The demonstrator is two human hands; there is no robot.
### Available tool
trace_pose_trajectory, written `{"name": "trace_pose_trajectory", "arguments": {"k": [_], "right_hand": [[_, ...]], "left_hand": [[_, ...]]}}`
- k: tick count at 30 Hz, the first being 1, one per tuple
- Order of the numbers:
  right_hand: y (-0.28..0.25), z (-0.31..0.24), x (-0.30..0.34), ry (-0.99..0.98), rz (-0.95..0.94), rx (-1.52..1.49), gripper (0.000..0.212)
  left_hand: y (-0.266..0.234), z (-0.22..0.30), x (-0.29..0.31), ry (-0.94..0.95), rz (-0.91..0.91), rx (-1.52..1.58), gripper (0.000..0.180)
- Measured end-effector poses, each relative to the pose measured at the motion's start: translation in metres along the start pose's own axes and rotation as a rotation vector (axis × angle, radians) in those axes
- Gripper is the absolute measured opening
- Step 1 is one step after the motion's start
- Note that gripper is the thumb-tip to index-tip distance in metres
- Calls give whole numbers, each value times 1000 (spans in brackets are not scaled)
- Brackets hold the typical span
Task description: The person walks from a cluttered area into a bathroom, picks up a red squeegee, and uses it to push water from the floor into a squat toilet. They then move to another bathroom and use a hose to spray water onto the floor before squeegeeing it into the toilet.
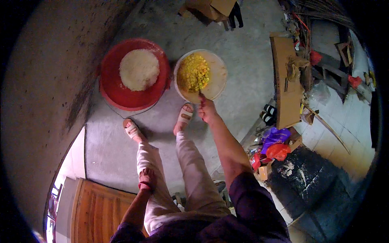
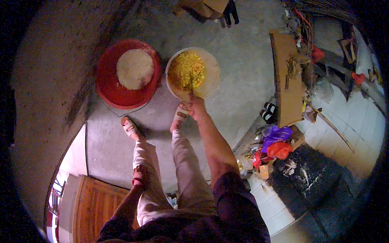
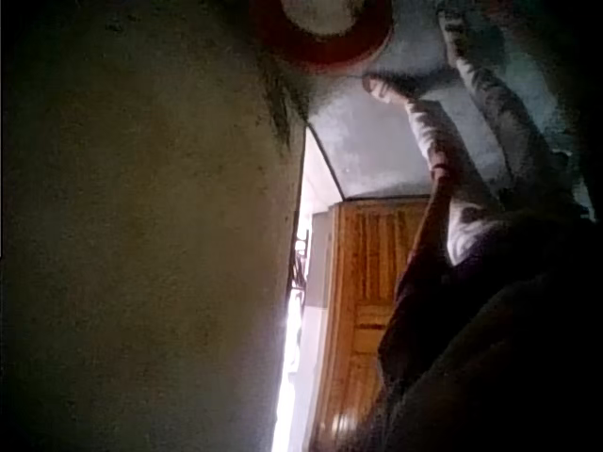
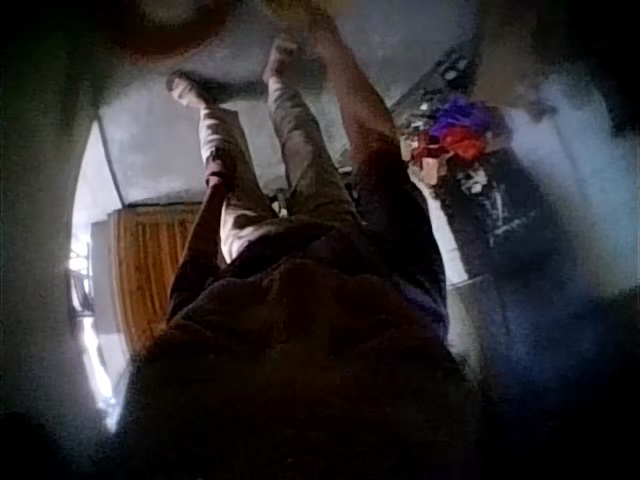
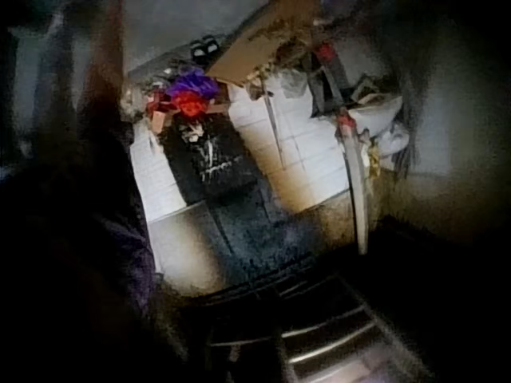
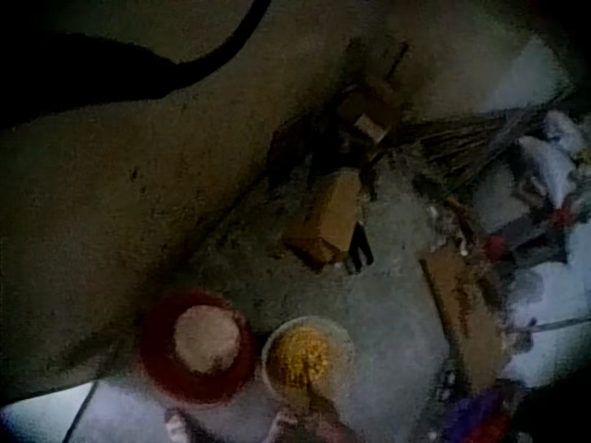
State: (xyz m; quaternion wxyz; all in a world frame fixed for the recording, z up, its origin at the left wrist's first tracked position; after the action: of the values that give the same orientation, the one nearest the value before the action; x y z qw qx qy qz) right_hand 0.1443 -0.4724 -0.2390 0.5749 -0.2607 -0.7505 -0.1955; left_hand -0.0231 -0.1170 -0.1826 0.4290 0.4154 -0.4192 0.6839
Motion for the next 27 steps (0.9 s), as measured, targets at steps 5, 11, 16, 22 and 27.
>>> {"name": "trace_pose_trajectory", "arguments": {"k": [5,11,16,22,27], "right_hand": [[27,-5,-15,-128,-190,224,10],[-47,23,20,131,-12,-31,32],[-34,-40,-62,-667,55,657,29],[9,-30,14,-521,18,2092,38],[-62,-80,36,-189,244,2360,43]], "left_hand": [[-7,0,1,56,82,44,28],[-9,2,5,15,35,35,26],[-19,7,1,85,96,19,24],[-18,6,9,13,31,96,26],[-10,0,3,-100,-69,41,29]]}}
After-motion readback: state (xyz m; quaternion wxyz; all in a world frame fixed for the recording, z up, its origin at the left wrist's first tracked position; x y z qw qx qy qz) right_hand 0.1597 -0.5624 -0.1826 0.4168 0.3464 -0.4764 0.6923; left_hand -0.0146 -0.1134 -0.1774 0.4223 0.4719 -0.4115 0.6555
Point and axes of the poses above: each hand's wrist, its own x-axis away from the middle knuckle, its own y-axis out of the palm, z = x × y, the point moved 10 cm from there along -x, towards the middle knuckle, and after that the axes turned 15 degrees about x, right-handed, at the moved point
